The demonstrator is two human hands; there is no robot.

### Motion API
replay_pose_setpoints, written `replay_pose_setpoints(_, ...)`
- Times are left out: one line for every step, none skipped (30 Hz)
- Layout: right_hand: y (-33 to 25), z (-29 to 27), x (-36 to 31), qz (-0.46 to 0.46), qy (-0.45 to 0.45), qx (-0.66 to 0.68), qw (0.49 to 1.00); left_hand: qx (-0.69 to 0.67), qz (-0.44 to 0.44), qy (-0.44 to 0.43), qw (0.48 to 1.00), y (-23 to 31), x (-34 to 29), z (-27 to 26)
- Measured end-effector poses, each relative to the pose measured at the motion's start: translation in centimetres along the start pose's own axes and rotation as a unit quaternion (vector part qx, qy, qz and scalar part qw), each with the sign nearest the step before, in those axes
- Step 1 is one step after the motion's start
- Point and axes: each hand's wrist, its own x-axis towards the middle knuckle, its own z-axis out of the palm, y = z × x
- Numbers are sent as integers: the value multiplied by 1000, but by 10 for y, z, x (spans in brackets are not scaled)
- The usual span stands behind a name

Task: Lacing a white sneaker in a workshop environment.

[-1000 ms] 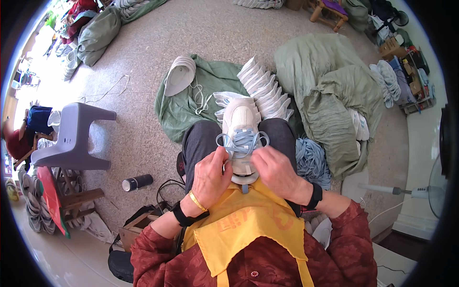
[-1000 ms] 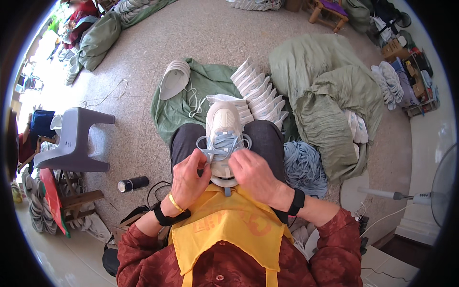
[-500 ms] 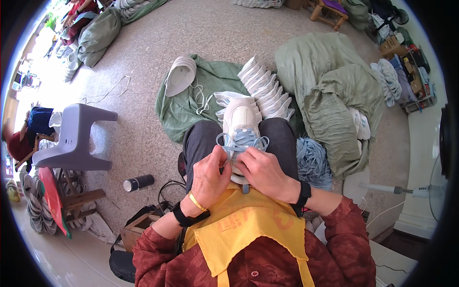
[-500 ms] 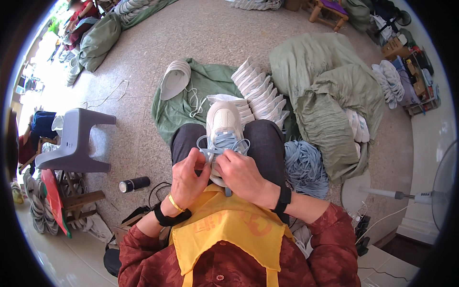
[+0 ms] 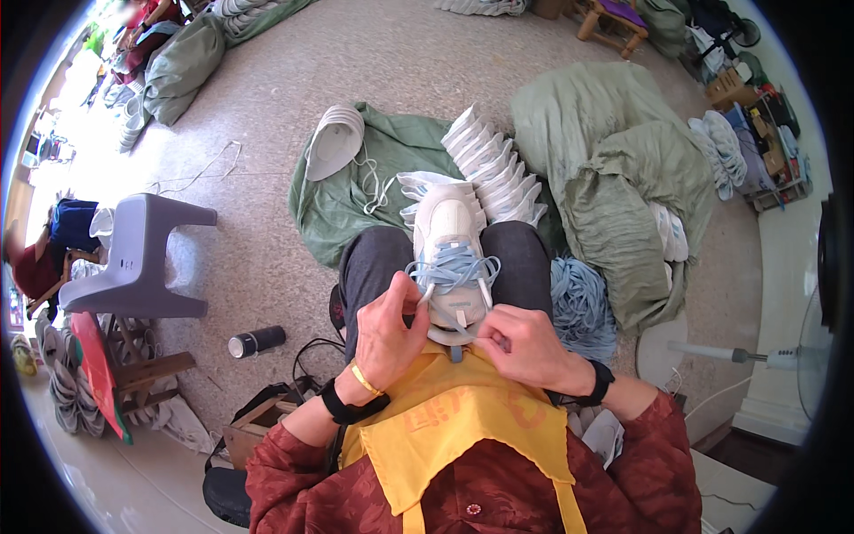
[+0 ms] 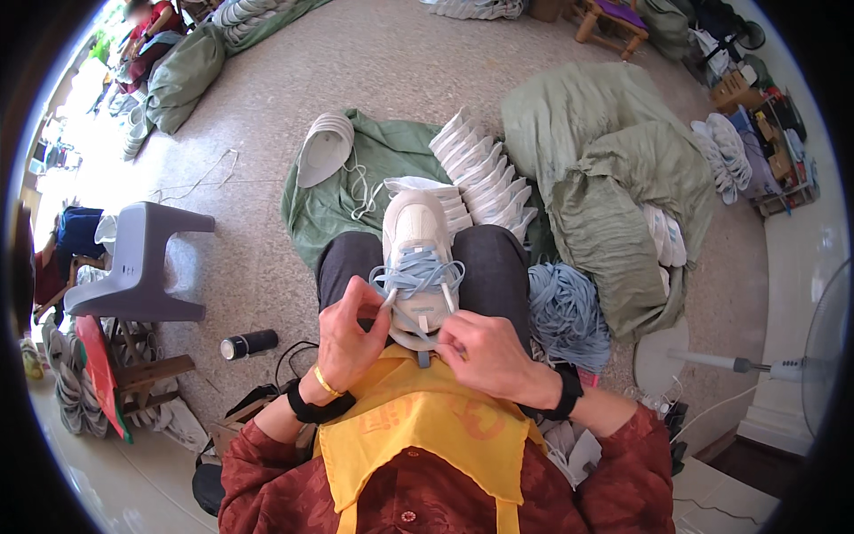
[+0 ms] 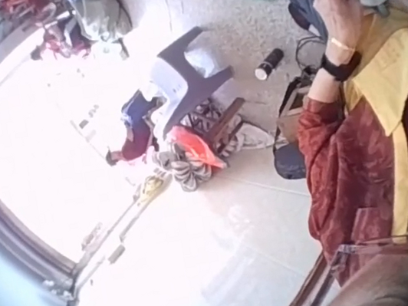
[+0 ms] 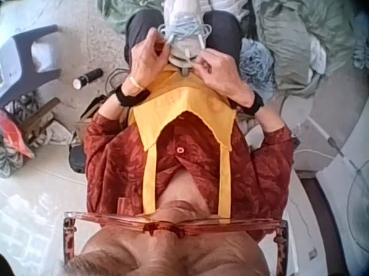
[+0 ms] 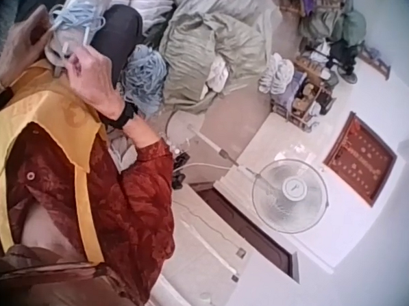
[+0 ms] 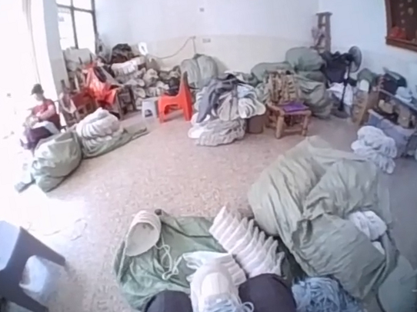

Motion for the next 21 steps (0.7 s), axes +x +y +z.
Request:
replay_pose_setpoints(3,-4,-4,1,1,0,1000,-1,-8,2,1000,1,0,0)
replay_pose_setpoints(7,-8,-7,20,4,16,1000,-1,-8,0,1000,1,0,0)
replay_pose_setpoints(9,-11,-9,40,9,33,999,-1,-6,0,1000,0,0,-1)
replay_pose_setpoints(10,-15,-9,55,-1,64,996,-1,-4,1,1000,0,0,-1)
replay_pose_setpoints(10,-17,-5,55,1,65,996,0,-3,-1,1000,0,-1,-1)
replay_pose_setpoints(9,-20,-1,105,16,87,991,-4,-10,4,1000,0,-1,0)
replay_pose_setpoints(8,-23,3,155,31,109,982,-8,-17,9,1000,0,-1,1)
replay_pose_setpoints(20,-19,6,172,69,139,973,-7,-15,8,1000,-1,-1,2)
replay_pose_setpoints(20,-22,10,236,64,191,950,-23,-29,8,999,-2,-1,3)
replay_pose_setpoints(24,-21,14,243,82,227,940,-39,-42,8,998,-3,0,3)
replay_pose_setpoints(31,-18,18,249,99,262,927,-39,-40,7,998,-3,1,3)
replay_pose_setpoints(35,-14,22,247,100,263,927,-77,-67,9,995,-3,3,3)
replay_pose_setpoints(38,-11,25,249,91,285,921,-116,-94,10,989,-4,4,2)
replay_pose_setpoints(41,-8,27,250,83,307,915,-115,-92,10,989,-6,6,3)
replay_pose_setpoints(44,-6,28,249,83,307,915,-132,-125,10,983,-11,8,4)
replay_pose_setpoints(47,-3,28,250,84,309,914,-149,-157,10,976,-15,9,5)
replay_pose_setpoints(48,-2,28,252,85,311,913,-148,-156,10,976,-20,10,7)
replay_pose_setpoints(49,-1,29,251,85,311,913,-174,-164,27,971,-22,12,10)
replay_pose_setpoints(50,-1,29,258,86,320,907,-200,-171,43,964,-24,12,11)
replay_pose_setpoints(51,-1,29,266,87,329,902,-200,-171,43,964,-25,12,12)
replay_pose_setpoints(53,0,28,266,88,329,902,-201,-161,46,965,-24,12,13)
